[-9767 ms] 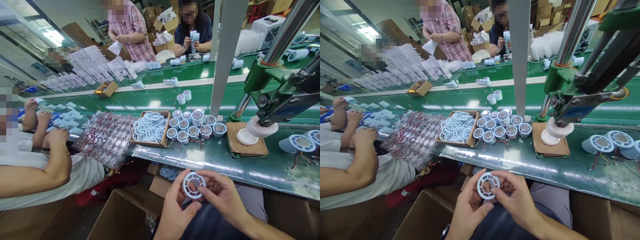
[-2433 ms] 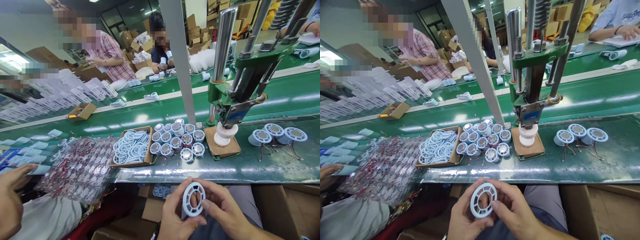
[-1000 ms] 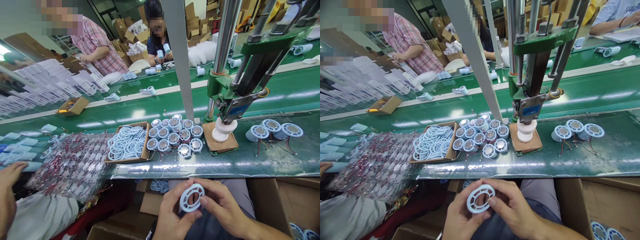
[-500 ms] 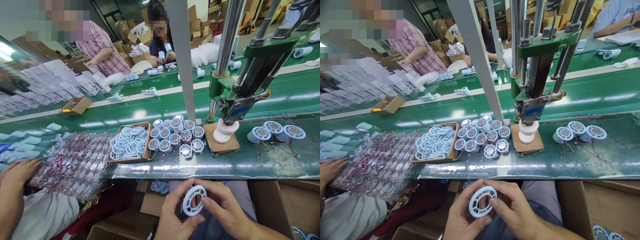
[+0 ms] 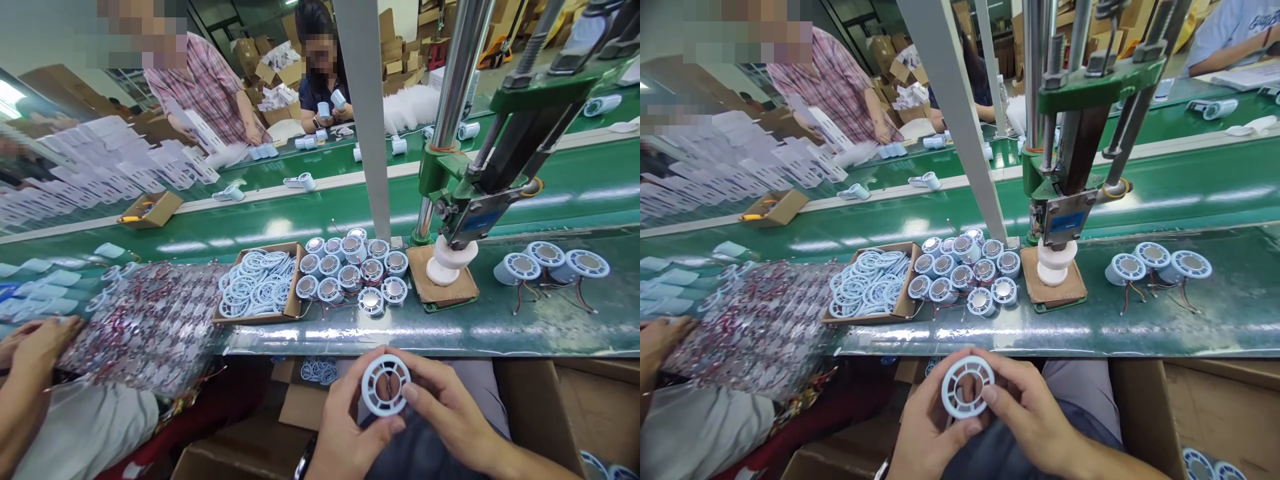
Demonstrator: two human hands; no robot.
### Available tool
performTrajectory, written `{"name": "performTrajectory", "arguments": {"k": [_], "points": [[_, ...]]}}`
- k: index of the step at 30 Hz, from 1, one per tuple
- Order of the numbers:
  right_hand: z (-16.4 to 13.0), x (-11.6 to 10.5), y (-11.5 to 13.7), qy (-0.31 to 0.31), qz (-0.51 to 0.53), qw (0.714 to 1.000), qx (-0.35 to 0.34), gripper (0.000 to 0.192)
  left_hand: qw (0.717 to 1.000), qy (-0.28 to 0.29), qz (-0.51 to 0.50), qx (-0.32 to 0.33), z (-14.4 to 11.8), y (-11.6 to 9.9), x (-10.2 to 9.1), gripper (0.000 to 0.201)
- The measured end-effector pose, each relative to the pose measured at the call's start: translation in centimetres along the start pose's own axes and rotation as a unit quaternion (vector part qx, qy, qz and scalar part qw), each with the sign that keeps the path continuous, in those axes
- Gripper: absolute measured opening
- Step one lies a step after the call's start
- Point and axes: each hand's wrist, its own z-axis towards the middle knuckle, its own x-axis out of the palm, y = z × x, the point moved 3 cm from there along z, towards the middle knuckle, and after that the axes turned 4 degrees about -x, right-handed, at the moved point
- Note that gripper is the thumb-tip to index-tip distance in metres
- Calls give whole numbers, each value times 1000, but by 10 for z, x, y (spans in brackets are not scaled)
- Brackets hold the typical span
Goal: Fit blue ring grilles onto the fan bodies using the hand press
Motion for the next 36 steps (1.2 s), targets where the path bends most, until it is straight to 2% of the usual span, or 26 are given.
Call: {"name": "performTrajectory", "arguments": {"k": [3, 6, 13, 16, 19, 22, 25, 29, 33, 36], "points": [[2, 4, 0, 19, 81, 996, 41, 52, 999, 39, -34, 6, 8, -5, 1, 75], [2, 7, 0, 30, 133, 989, 63, 53, 998, 33, -48, 7, 9, -5, 0, 76], [-3, 7, -1, 35, 146, 986, 78, 58, 996, 40, -75, 0, 7, -5, 3, 76], [-4, 8, -2, 27, 165, 984, 62, 63, 998, 16, -51, 21, 8, -7, 2, 76], [-5, 8, -4, 7, 154, 987, 48, 65, 998, -11, 18, 58, 8, -8, 1, 73], [-3, 7, -5, -27, 100, 994, 34, 48, 995, -31, 64, 71, 5, -8, 3, 76], [-1, 5, -4, -45, 64, 997, 20, 45, 998, -28, 39, 51, 1, -9, 10, 81], [-1, 5, -4, -39, 77, 996, 36, 51, 999, -29, -5, 34, 0, -15, 16, 78], [-1, 6, -5, -36, 91, 995, 37, 57, 999, -29, 9, 18, 0, -15, 15, 78], [-1, 5, -5, -30, 83, 996, 34, 56, 999, -26, 24, 31, 0, -10, 10, 79]]}}
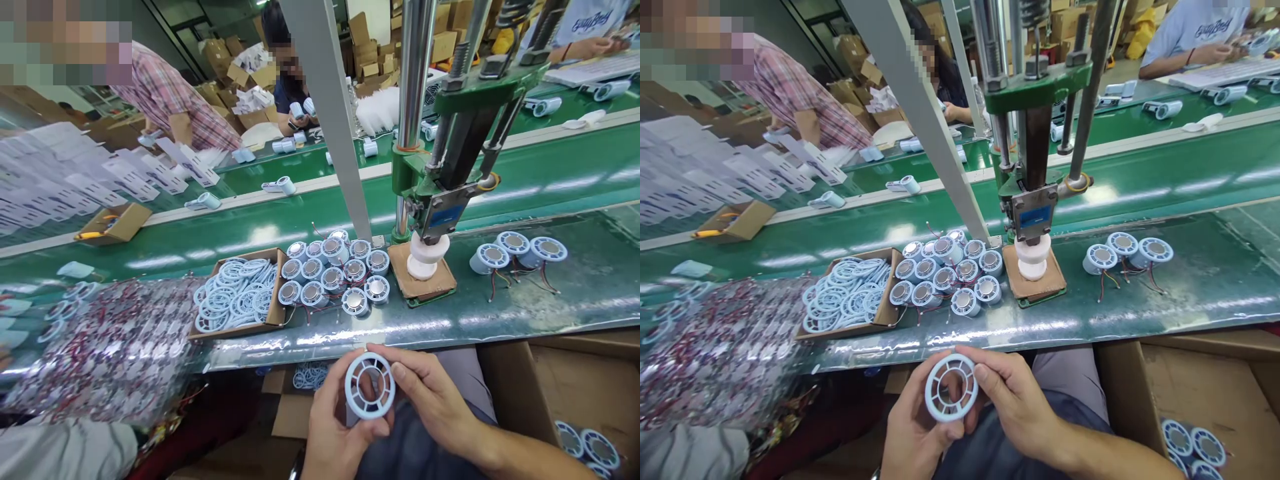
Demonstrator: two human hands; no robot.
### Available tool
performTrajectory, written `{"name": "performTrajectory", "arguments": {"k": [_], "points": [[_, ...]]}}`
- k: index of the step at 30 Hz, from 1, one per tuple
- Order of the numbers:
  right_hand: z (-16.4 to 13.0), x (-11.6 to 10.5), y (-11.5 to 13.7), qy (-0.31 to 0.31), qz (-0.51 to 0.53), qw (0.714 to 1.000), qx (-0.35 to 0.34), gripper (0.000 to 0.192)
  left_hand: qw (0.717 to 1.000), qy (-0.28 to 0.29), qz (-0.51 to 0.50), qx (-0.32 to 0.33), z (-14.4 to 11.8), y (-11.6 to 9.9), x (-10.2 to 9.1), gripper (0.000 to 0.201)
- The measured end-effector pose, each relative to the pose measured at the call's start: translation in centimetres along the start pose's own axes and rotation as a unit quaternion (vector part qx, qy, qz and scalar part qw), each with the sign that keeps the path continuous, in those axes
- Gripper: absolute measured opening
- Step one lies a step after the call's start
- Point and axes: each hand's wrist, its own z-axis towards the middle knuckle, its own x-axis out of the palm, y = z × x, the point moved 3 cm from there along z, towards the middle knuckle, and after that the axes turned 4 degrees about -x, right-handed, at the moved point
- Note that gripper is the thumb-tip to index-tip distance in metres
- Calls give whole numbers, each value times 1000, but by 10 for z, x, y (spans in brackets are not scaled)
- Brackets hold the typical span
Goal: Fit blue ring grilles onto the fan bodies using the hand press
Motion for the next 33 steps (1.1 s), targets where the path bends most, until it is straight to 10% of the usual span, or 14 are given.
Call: {"name": "performTrajectory", "arguments": {"k": [9, 15, 20, 27, 33], "points": [[2, -15, -15, 46, -260, 964, -40, 47, 946, 9, 276, 172, 12, 32, -23, 58], [50, -30, -41, -25, -639, 763, -96, 45, 932, -95, 331, 116, 40, 54, -47, 50], [86, -17, -53, -26, -699, 712, -60, 50, 925, -145, 329, 123, 50, 43, -61, 44], [50, -44, -49, 40, -721, 687, -81, 44, 923, -135, 333, 136, 43, 33, -62, 49], [19, -79, -42, -56, -613, 763, -198, 28, 933, -83, 322, 135, 55, 37, -47, 43]]}}
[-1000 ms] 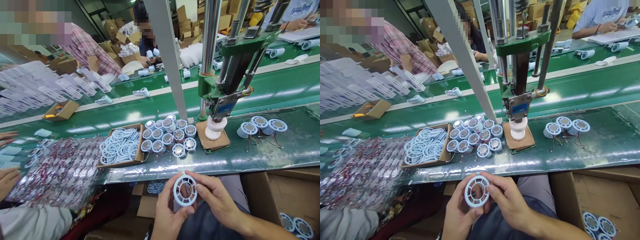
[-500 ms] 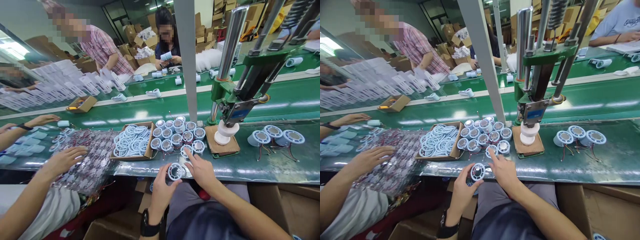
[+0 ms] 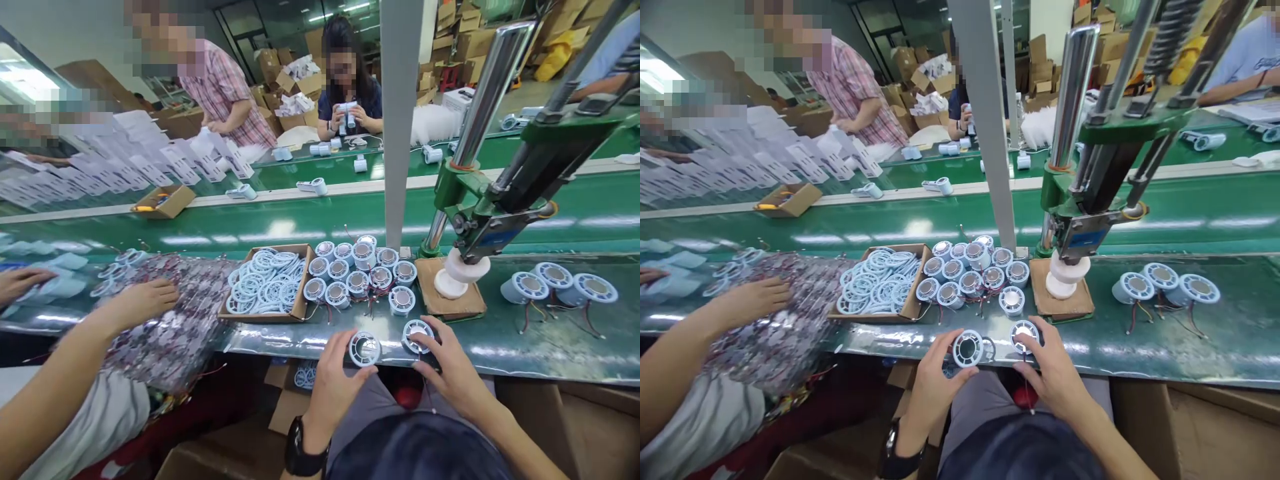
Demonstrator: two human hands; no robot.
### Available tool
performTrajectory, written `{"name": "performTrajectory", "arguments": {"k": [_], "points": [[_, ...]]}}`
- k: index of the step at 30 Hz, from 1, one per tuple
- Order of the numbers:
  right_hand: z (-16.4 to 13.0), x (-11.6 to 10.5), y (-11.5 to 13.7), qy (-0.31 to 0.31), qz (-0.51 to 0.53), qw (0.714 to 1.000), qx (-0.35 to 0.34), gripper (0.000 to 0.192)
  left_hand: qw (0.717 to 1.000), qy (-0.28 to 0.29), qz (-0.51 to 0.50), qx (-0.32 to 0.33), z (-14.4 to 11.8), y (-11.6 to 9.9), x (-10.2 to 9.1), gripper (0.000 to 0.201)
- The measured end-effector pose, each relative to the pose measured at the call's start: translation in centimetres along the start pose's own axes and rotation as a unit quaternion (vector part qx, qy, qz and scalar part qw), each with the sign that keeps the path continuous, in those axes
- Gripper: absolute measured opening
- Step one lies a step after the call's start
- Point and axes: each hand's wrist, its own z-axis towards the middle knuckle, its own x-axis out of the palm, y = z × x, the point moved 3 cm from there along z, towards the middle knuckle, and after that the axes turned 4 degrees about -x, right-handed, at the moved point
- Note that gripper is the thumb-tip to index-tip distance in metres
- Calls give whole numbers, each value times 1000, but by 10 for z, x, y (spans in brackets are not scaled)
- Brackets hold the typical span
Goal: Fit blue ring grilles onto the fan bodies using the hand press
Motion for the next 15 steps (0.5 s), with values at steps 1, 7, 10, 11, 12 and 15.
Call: {"name": "performTrajectory", "arguments": {"k": [1, 7, 10, 11, 12, 15], "points": [[-1, 2, -1, -32, 20, 999, -1, 27, 1000, 13, -6, 8, 2, -3, 6, 43], [1, 34, 8, -115, 52, 992, -22, 66, 991, 115, -13, 62, 9, -32, 46, 54], [1, 43, 12, -145, 54, 988, -24, 78, 992, 121, -3, 30, 10, -37, 55, 56], [0, 44, 12, -154, 55, 986, -23, 80, 993, 120, -7, 18, 11, -37, 56, 55], [0, 45, 12, -162, 55, 985, -22, 81, 993, 120, -14, 7, 12, -37, 56, 55], [-1, 45, 13, -180, 53, 982, -24, 80, 991, 128, -41, -16, 14, -37, 54, 53]]}}
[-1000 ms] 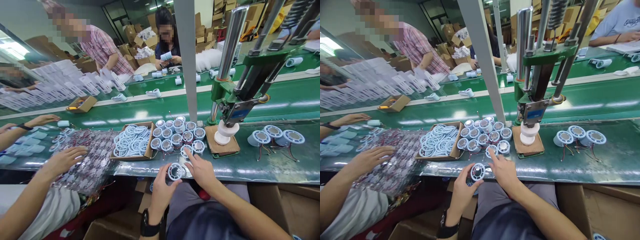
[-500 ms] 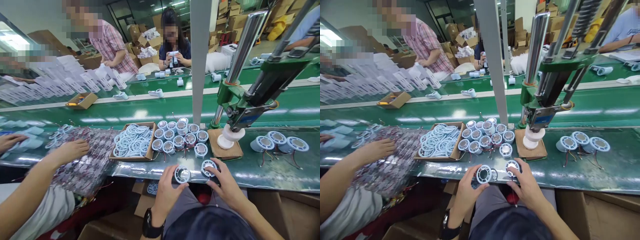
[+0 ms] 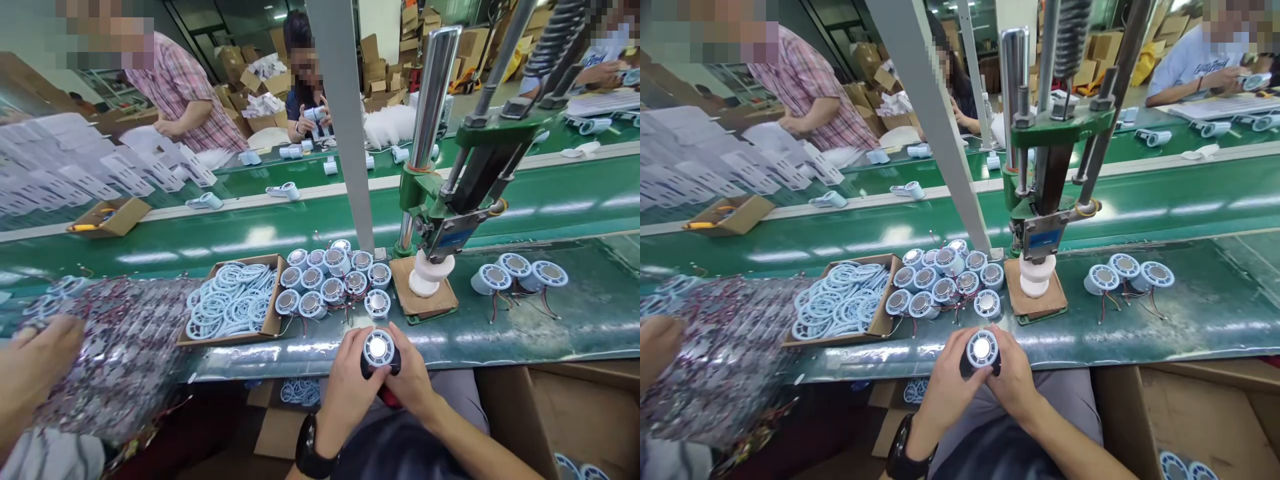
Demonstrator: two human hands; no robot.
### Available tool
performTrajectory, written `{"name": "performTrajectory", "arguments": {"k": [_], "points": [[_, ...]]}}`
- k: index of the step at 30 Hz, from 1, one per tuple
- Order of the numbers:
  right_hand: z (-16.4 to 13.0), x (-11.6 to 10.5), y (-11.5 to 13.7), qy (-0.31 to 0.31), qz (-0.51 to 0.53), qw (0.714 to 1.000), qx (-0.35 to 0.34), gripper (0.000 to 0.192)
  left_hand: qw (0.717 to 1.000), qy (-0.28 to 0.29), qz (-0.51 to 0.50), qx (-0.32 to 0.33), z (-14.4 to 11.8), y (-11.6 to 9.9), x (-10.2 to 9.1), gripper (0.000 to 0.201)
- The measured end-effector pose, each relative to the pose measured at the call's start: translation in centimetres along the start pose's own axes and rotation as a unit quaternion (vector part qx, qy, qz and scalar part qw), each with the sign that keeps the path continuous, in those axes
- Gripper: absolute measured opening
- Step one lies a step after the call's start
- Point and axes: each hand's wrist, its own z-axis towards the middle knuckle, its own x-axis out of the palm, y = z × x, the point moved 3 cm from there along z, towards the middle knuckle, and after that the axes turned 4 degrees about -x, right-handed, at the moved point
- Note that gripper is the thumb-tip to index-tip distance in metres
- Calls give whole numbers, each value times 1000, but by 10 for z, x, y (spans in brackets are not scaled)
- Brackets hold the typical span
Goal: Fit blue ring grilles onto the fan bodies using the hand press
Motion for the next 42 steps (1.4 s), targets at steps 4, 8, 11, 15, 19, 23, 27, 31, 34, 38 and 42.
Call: {"name": "performTrajectory", "arguments": {"k": [4, 8, 11, 15, 19, 23, 27, 31, 34, 38, 42], "points": [[0, -1, 0, -6, -2, 1000, -3, 78, 1000, 2, -15, -17, 3, 0, -2, 51], [-2, -1, -1, -10, 2, 1000, -4, 80, 999, 13, -38, -10, 3, 0, -2, 57], [-4, -1, -3, -8, 7, 1000, -3, 81, 998, 7, -56, -15, 2, 1, -2, 57], [-2, -1, -4, 0, 24, 1000, -6, 78, 997, -2, -73, -22, -1, 8, 1, 55], [2, -2, -3, 10, 47, 999, -7, 76, 994, -16, -100, -26, -6, 16, 7, 54], [2, -3, -2, 12, 57, 998, 0, 80, 990, -31, -133, -34, -11, 17, 13, 52], [-1, -1, -3, 11, 54, 998, 4, 88, 992, -41, -114, -33, -13, 12, 14, 49], [-1, 0, -3, 16, 41, 999, 1, 91, 995, -62, -81, -20, -18, 11, 20, 47], [3, -2, -1, 39, 26, 999, 0, 83, 995, -73, -59, -15, -22, 15, 31, 48], [7, -4, 2, 90, 2, 996, -11, 78, 997, -68, -42, -12, -24, 24, 44, 52], [6, -10, 2, 137, -19, 989, -46, 80, 997, -61, -45, 3, -20, 32, 44, 52]]}}
